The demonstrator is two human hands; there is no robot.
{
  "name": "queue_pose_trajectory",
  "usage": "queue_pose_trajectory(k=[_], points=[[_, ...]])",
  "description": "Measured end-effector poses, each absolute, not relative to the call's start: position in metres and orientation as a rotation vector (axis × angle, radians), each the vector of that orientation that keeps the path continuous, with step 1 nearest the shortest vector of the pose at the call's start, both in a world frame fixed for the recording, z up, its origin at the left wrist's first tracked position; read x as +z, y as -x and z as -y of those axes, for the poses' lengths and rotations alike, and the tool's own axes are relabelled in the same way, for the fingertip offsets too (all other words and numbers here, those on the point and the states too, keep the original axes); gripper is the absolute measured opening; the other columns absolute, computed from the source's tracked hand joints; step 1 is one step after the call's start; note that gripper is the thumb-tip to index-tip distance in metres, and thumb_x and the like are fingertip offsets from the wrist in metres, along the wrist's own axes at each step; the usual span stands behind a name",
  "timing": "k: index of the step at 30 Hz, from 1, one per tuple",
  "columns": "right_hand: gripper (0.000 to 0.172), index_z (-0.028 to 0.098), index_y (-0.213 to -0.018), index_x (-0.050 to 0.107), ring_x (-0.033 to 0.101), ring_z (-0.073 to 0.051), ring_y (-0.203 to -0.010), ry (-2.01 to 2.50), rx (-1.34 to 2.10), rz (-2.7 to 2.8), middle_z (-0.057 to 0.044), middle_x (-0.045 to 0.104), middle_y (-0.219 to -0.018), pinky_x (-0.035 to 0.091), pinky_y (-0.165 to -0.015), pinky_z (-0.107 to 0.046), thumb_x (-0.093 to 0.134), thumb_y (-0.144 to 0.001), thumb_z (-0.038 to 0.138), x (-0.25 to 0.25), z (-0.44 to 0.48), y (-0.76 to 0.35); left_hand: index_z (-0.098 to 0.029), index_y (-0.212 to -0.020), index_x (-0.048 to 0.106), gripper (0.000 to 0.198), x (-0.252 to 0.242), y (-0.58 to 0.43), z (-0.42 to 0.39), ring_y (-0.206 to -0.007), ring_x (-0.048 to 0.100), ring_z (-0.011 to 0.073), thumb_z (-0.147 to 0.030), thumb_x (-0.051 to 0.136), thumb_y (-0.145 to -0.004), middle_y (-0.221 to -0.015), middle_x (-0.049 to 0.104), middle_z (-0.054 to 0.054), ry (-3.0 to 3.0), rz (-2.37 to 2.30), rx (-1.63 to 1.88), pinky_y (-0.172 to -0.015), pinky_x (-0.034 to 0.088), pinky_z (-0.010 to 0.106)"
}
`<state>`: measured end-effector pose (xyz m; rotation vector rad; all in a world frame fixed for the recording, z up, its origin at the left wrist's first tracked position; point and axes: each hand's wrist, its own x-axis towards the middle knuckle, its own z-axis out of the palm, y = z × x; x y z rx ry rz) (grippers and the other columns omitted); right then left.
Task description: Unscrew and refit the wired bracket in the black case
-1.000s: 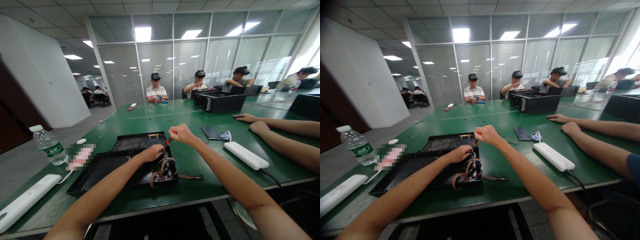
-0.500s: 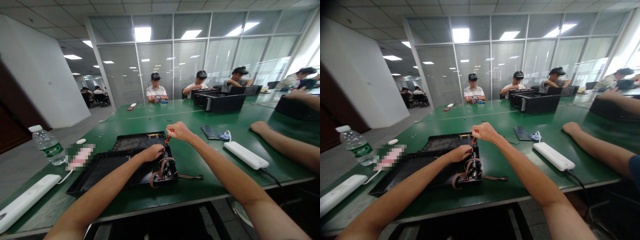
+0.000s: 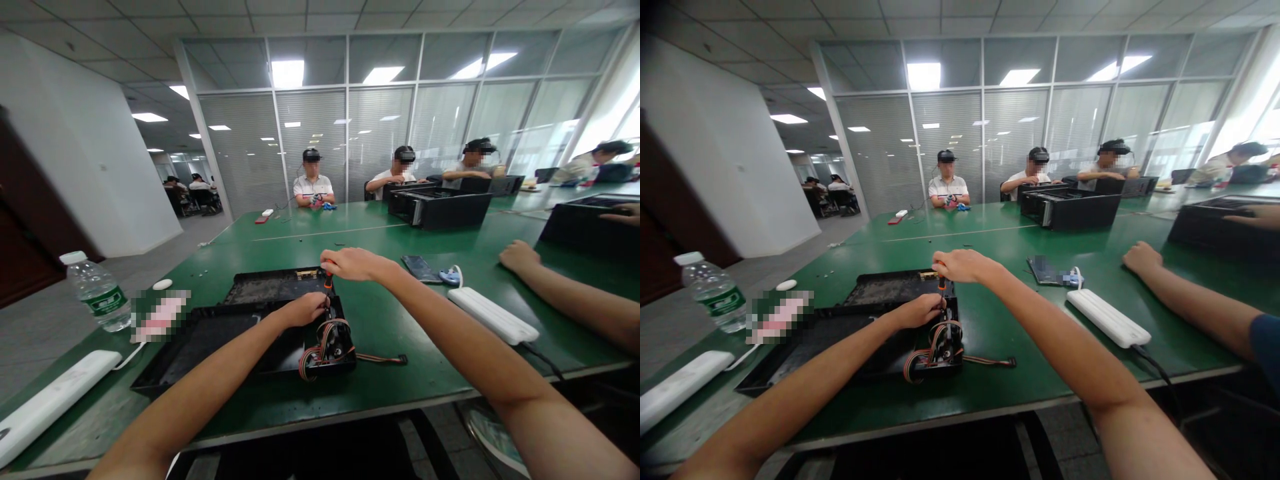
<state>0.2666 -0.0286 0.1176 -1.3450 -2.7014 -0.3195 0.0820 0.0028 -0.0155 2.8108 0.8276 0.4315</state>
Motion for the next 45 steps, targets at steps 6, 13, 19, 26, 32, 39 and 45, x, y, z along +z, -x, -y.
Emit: queue_pose_trajectory(k=[6,13,19,26,32,39,45], points=[[0.060,0.012,-0.102,0.055,0.059,-0.027,-0.087,1.729,-0.357,2.386,-0.018,0.064,-0.094,0.038,-0.071,-0.034,0.016,-0.088,0.056,0.106,0.020,-0.265,-0.016,-0.089,0.050,0.012,-0.012,-0.081,-0.001,-0.077,0.051,0.0141,-0.011,0.046,-0.079,-0.082,0.054,0.002,-2.831,-0.837,0.401,-0.074,0.041,0.025],[0.056,0.016,-0.091,0.059,0.059,-0.025,-0.082,1.532,-0.286,2.588,-0.014,0.064,-0.088,0.037,-0.068,-0.031,0.024,-0.084,0.060,0.108,0.028,-0.273,-0.015,-0.088,0.051,0.011,-0.015,-0.081,-0.004,-0.079,0.052,0.0141,-0.011,0.047,-0.079,-0.083,0.055,0.002,-2.834,-0.782,0.428,-0.075,0.040,0.024],[0.043,0.018,-0.097,0.056,0.057,-0.018,-0.068,1.315,-0.151,2.621,-0.008,0.064,-0.081,0.033,-0.059,-0.025,0.035,-0.084,0.053,0.103,0.028,-0.274,-0.015,-0.089,0.051,0.012,-0.017,-0.080,-0.005,-0.076,0.051,0.0135,-0.010,0.048,-0.079,-0.081,0.055,0.002,-2.852,-0.783,0.458,-0.071,0.040,0.023],[0.043,0.017,-0.061,0.052,0.045,-0.011,-0.049,1.144,0.381,1.881,0.001,0.048,-0.050,0.031,-0.051,-0.023,0.039,-0.081,0.053,0.034,-0.017,-0.316,-0.015,-0.088,0.054,0.012,-0.022,-0.077,-0.009,-0.075,0.051,0.0127,-0.010,0.051,-0.078,-0.080,0.057,0.002,-2.874,-0.783,0.523,-0.071,0.039,0.022],[0.029,0.020,-0.067,0.041,0.025,-0.006,-0.032,0.876,1.114,0.838,0.011,0.026,-0.042,0.025,-0.034,-0.018,0.044,-0.080,0.046,-0.020,-0.050,-0.346,-0.014,-0.088,0.060,0.011,-0.008,-0.070,-0.009,-0.070,0.054,0.0114,-0.019,0.056,-0.080,-0.078,0.060,0.003,-2.846,-0.808,0.541,-0.068,0.039,0.020],[0.025,0.019,-0.086,0.049,0.054,-0.010,-0.061,0.801,1.209,1.083,-0.002,0.056,-0.081,0.045,-0.049,-0.021,0.044,-0.080,0.042,-0.007,-0.035,-0.314,-0.016,-0.072,0.066,0.013,0.012,-0.028,-0.013,-0.064,0.056,0.0119,-0.029,0.064,-0.075,-0.067,0.063,0.001,-2.872,-0.932,0.141,-0.062,0.038,0.020],[0.023,0.020,-0.083,0.041,0.048,-0.008,-0.057,0.769,1.133,1.641,0.005,0.046,-0.074,0.043,-0.054,-0.023,0.058,-0.068,0.026,-0.006,-0.013,-0.294,-0.018,-0.084,0.067,0.024,0.005,-0.004,0.000,-0.076,0.057,0.0133,-0.035,0.049,-0.086,-0.079,0.064,0.004,-2.895,-0.869,0.118,-0.074,0.040,0.020]])
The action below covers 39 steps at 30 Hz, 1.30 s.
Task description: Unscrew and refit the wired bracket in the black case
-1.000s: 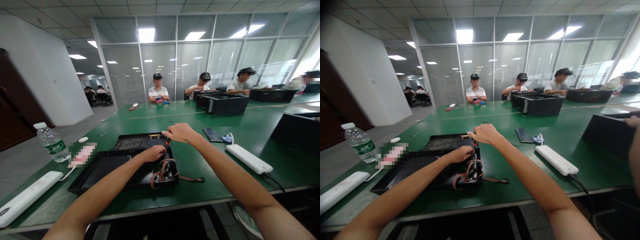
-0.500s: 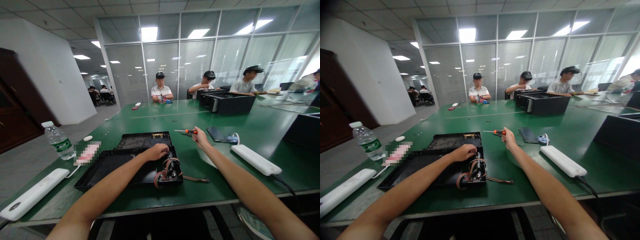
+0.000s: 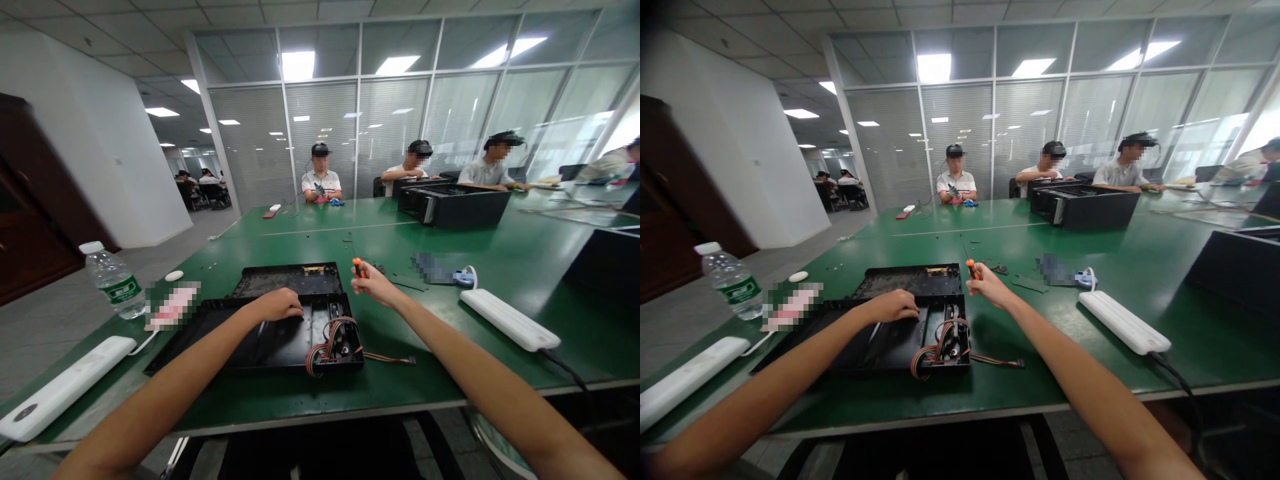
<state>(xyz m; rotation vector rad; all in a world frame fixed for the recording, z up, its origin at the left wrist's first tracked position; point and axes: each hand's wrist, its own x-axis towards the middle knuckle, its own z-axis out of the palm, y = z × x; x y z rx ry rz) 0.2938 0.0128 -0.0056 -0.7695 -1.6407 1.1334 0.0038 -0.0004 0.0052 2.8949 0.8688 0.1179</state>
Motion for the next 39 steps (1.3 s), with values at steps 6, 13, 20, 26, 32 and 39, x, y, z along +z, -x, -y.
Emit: queue_pose_trajectory(k=[6,13,20,26,32,39], points=[[0.008,0.017,-0.085,0.049,0.047,-0.012,-0.070,0.743,0.276,2.513,-0.001,0.052,-0.080,0.037,-0.063,-0.025,0.049,-0.079,0.022,0.014,0.051,-0.277,-0.016,-0.111,0.056,0.036,0.022,0.013,-0.006,-0.095,0.052,0.0161,-0.034,0.031,-0.093,-0.101,0.058,0.008,-2.988,-1.040,0.376,-0.088,0.036,0.025],[0.025,0.018,-0.080,0.055,0.048,-0.014,-0.067,0.397,-0.441,2.867,-0.003,0.056,-0.076,0.031,-0.056,-0.028,0.041,-0.089,0.037,-0.002,0.126,-0.273,-0.015,-0.096,0.062,0.037,0.010,0.020,-0.055,-0.081,0.056,0.0148,-0.044,0.040,-0.087,-0.091,0.062,0.005,-2.707,-1.160,0.011,-0.073,0.040,0.021],[0.027,0.019,-0.075,0.054,0.045,-0.014,-0.064,0.373,-0.419,2.838,-0.001,0.055,-0.069,0.027,-0.053,-0.030,0.039,-0.089,0.037,-0.008,0.140,-0.291,-0.016,-0.090,0.058,0.028,-0.003,0.011,-0.052,-0.070,0.054,0.0138,-0.042,0.054,-0.078,-0.079,0.059,0.001,-2.794,-1.113,0.034,-0.061,0.037,0.019],[0.025,0.020,-0.073,0.055,0.046,-0.013,-0.065,0.512,-0.302,2.796,-0.001,0.058,-0.070,0.027,-0.055,-0.029,0.041,-0.088,0.035,-0.015,0.127,-0.290,-0.018,-0.078,0.057,0.015,0.024,0.002,-0.046,-0.076,0.055,0.0165,-0.032,0.053,-0.081,-0.077,0.059,0.003,-3.056,-0.987,-0.004,-0.069,0.038,0.022],[0.027,0.017,-0.080,0.060,0.052,-0.015,-0.075,0.590,-0.291,2.792,-0.005,0.061,-0.076,0.036,-0.066,-0.027,0.042,-0.088,0.035,-0.012,0.056,-0.281,-0.017,-0.077,0.058,0.028,0.095,0.003,-0.011,-0.073,0.052,0.0155,-0.042,0.047,-0.085,-0.073,0.056,0.002,-3.027,-0.967,0.081,-0.069,0.035,0.022],[0.024,0.013,-0.101,0.061,0.051,-0.020,-0.104,0.755,-0.322,2.661,-0.012,0.059,-0.110,0.041,-0.086,-0.033,0.047,-0.083,0.018,-0.016,-0.022,-0.274,-0.022,-0.078,0.058,0.021,0.112,-0.005,0.093,-0.072,0.052,0.0167,-0.041,0.049,-0.083,-0.074,0.057,0.001,-2.920,-0.993,0.060,-0.068,0.034,0.025]])
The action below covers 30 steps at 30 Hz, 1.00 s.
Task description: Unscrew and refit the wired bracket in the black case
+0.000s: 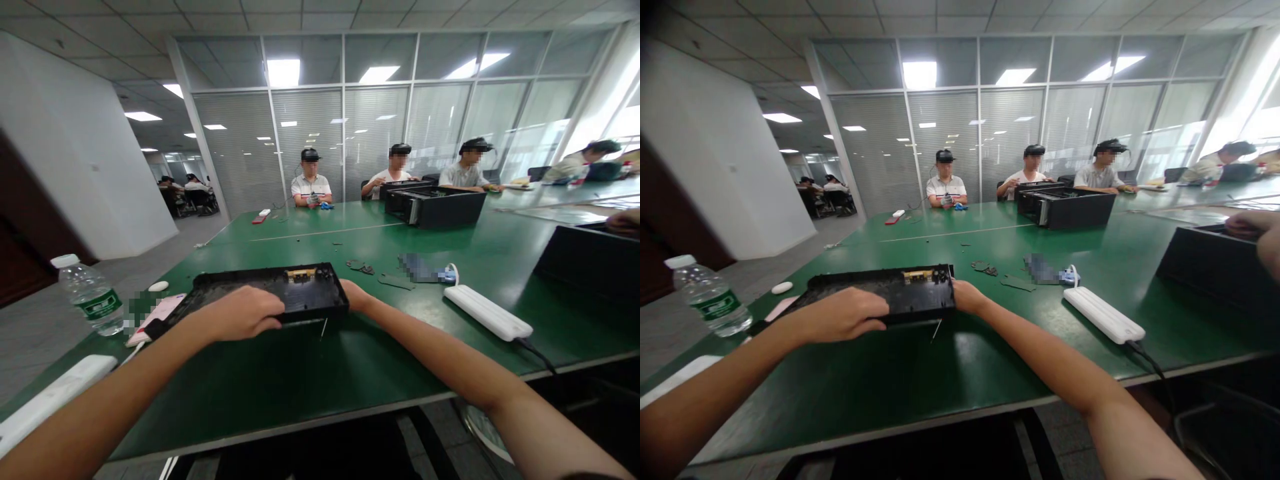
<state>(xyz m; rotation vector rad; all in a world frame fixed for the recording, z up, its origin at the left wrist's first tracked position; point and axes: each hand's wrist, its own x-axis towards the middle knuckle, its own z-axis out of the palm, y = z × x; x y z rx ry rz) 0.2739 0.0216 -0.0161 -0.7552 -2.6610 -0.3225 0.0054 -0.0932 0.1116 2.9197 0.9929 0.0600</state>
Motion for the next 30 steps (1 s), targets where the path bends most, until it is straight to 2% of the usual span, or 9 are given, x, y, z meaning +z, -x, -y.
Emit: queue_pose_trajectory(k=[3,7,13,15,17,19,21,26,30], points=[[0.028,0.011,-0.107,0.058,0.046,-0.022,-0.112,0.735,-0.334,2.673,-0.014,0.054,-0.118,0.040,-0.091,-0.035,0.046,-0.082,0.017,-0.017,-0.033,-0.294,-0.022,-0.078,0.057,0.019,0.091,-0.004,0.119,-0.071,0.052,0.0166,-0.035,0.046,-0.086,-0.073,0.057,0.002,-2.963,-0.922,-0.014,-0.065,0.034,0.026],[0.031,0.015,-0.113,0.055,0.050,-0.021,-0.108,0.893,-0.271,2.607,-0.012,0.054,-0.117,0.042,-0.090,-0.038,0.045,-0.086,0.025,-0.018,-0.036,-0.340,-0.022,-0.079,0.056,0.017,0.061,0.000,0.130,-0.071,0.053,0.0164,-0.032,0.045,-0.087,-0.074,0.058,0.002,-3.006,-0.860,-0.098,-0.062,0.033,0.026],[0.032,0.018,-0.110,0.056,0.052,-0.018,-0.105,0.999,-0.031,2.376,-0.009,0.058,-0.113,0.041,-0.092,-0.035,0.040,-0.088,0.034,-0.021,-0.028,-0.349,-0.021,-0.074,0.061,0.023,0.032,-0.001,0.115,-0.070,0.056,0.0164,-0.041,0.053,-0.082,-0.071,0.061,0.001,-2.922,-0.928,-0.150,-0.062,0.036,0.024],[0.035,0.017,-0.114,0.053,0.051,-0.018,-0.108,0.945,0.044,2.373,-0.010,0.056,-0.115,0.040,-0.093,-0.035,0.042,-0.087,0.036,-0.023,-0.023,-0.332,-0.021,-0.082,0.063,0.030,0.030,0.001,0.096,-0.074,0.057,0.0169,-0.049,0.054,-0.078,-0.078,0.063,0.002,-2.867,-1.013,-0.131,-0.065,0.038,0.024],[0.038,0.016,-0.117,0.051,0.050,-0.018,-0.109,0.903,0.099,2.423,-0.010,0.055,-0.118,0.040,-0.093,-0.035,0.043,-0.087,0.037,-0.026,-0.018,-0.315,-0.019,-0.099,0.060,0.045,0.030,0.003,0.068,-0.088,0.057,0.0199,-0.055,0.056,-0.073,-0.096,0.062,0.006,-2.865,-1.144,-0.022,-0.075,0.040,0.026],[0.037,0.017,-0.117,0.051,0.050,-0.018,-0.109,0.877,0.124,2.463,-0.010,0.055,-0.117,0.041,-0.091,-0.034,0.042,-0.087,0.036,-0.030,-0.014,-0.302,-0.015,-0.117,0.050,0.064,0.029,0.006,0.036,-0.109,0.048,0.0254,-0.055,0.061,-0.068,-0.118,0.052,0.013,-2.898,-1.302,0.095,-0.089,0.036,0.031],[0.033,0.017,-0.115,0.052,0.051,-0.018,-0.107,0.869,0.122,2.464,-0.010,0.055,-0.115,0.042,-0.089,-0.034,0.042,-0.087,0.032,-0.034,-0.014,-0.296,-0.013,-0.126,0.041,0.077,0.023,0.009,0.008,-0.119,0.038,0.0285,-0.053,0.065,-0.065,-0.131,0.041,0.016,-2.855,-1.438,0.058,-0.096,0.032,0.034],[0.028,0.018,-0.110,0.054,0.054,-0.018,-0.098,0.830,0.134,2.420,-0.010,0.058,-0.107,0.044,-0.084,-0.033,0.043,-0.087,0.029,-0.040,-0.013,-0.294,-0.015,-0.134,0.029,0.083,0.003,0.019,-0.011,-0.123,0.035,0.0296,-0.056,0.060,-0.068,-0.133,0.038,0.017,-2.726,-1.517,-0.058,-0.098,0.030,0.036],[0.027,0.016,-0.107,0.054,0.055,-0.018,-0.094,0.718,0.178,2.469,-0.010,0.058,-0.101,0.045,-0.083,-0.032,0.040,-0.088,0.031,-0.035,-0.005,-0.291,-0.017,-0.135,0.027,0.082,0.004,0.021,0.011,-0.117,0.041,0.0312,-0.054,0.060,-0.070,-0.130,0.041,0.017,-2.722,-1.555,-0.072,-0.093,0.035,0.036]])
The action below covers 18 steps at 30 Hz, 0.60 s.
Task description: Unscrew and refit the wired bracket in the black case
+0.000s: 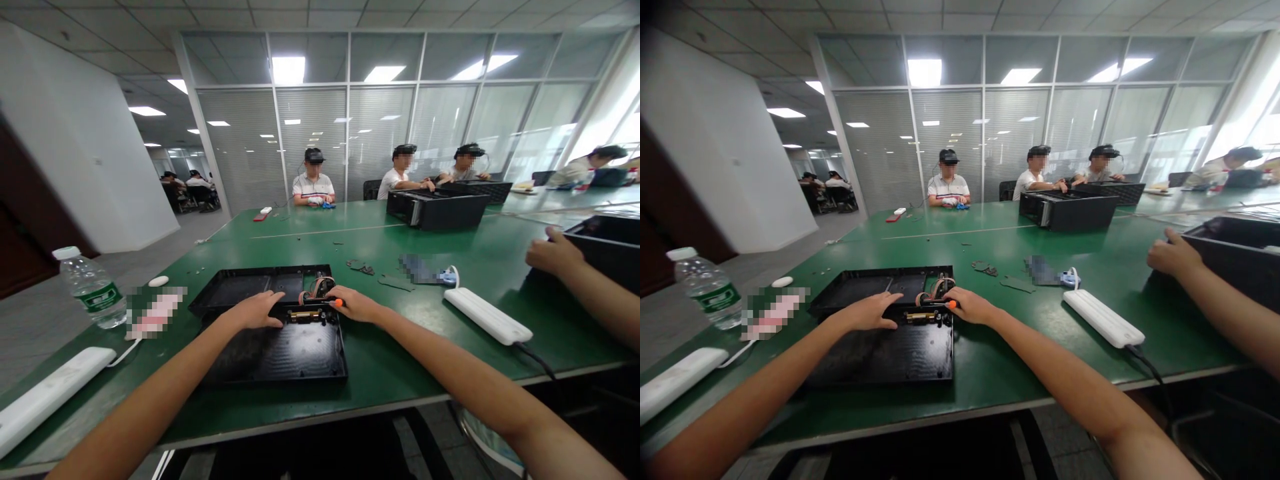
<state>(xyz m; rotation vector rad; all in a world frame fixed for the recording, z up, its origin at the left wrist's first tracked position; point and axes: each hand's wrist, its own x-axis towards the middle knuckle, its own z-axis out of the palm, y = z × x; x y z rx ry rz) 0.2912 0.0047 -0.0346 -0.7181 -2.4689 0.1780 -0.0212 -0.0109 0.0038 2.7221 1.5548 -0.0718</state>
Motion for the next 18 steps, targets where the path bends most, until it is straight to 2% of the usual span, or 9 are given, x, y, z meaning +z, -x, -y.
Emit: queue_pose_trajectory(k=[3,8,12,18], points=[[0.027,0.017,-0.109,0.053,0.054,-0.017,-0.095,0.635,0.172,2.530,-0.010,0.057,-0.104,0.045,-0.083,-0.031,0.042,-0.088,0.030,-0.029,-0.001,-0.291,-0.018,-0.132,0.033,0.076,0.015,0.003,0.027,-0.114,0.043,0.0295,-0.045,0.065,-0.069,-0.129,0.040,0.015,-2.876,-1.436,0.025,-0.092,0.036,0.035],[0.027,0.018,-0.109,0.053,0.053,-0.018,-0.099,0.671,0.074,2.432,-0.010,0.056,-0.108,0.044,-0.084,-0.032,0.044,-0.087,0.029,-0.025,-0.011,-0.306,-0.021,-0.106,0.058,0.034,0.018,-0.066,0.038,-0.110,0.042,0.0237,-0.033,0.064,-0.075,-0.119,0.046,0.008,-3.282,-0.730,0.224,-0.096,0.032,0.035],[0.024,0.017,-0.102,0.057,0.054,-0.018,-0.094,0.732,0.029,2.316,-0.009,0.059,-0.100,0.044,-0.084,-0.034,0.041,-0.088,0.030,-0.024,-0.023,-0.327,-0.018,-0.086,0.065,0.013,0.003,-0.099,0.035,-0.103,0.043,0.0216,-0.028,0.061,-0.078,-0.109,0.050,0.008,-3.336,-0.585,0.334,-0.092,0.035,0.034],[0.023,0.018,-0.096,0.059,0.056,-0.017,-0.090,0.742,0.016,2.302,-0.008,0.061,-0.095,0.045,-0.081,-0.033,0.042,-0.087,0.031,-0.021,-0.026,-0.336,-0.020,-0.081,0.067,0.013,-0.011,-0.093,0.030,-0.100,0.044,0.0183,-0.020,0.054,-0.083,-0.104,0.053,0.005,-3.250,-0.546,0.475,-0.090,0.036,0.031]])
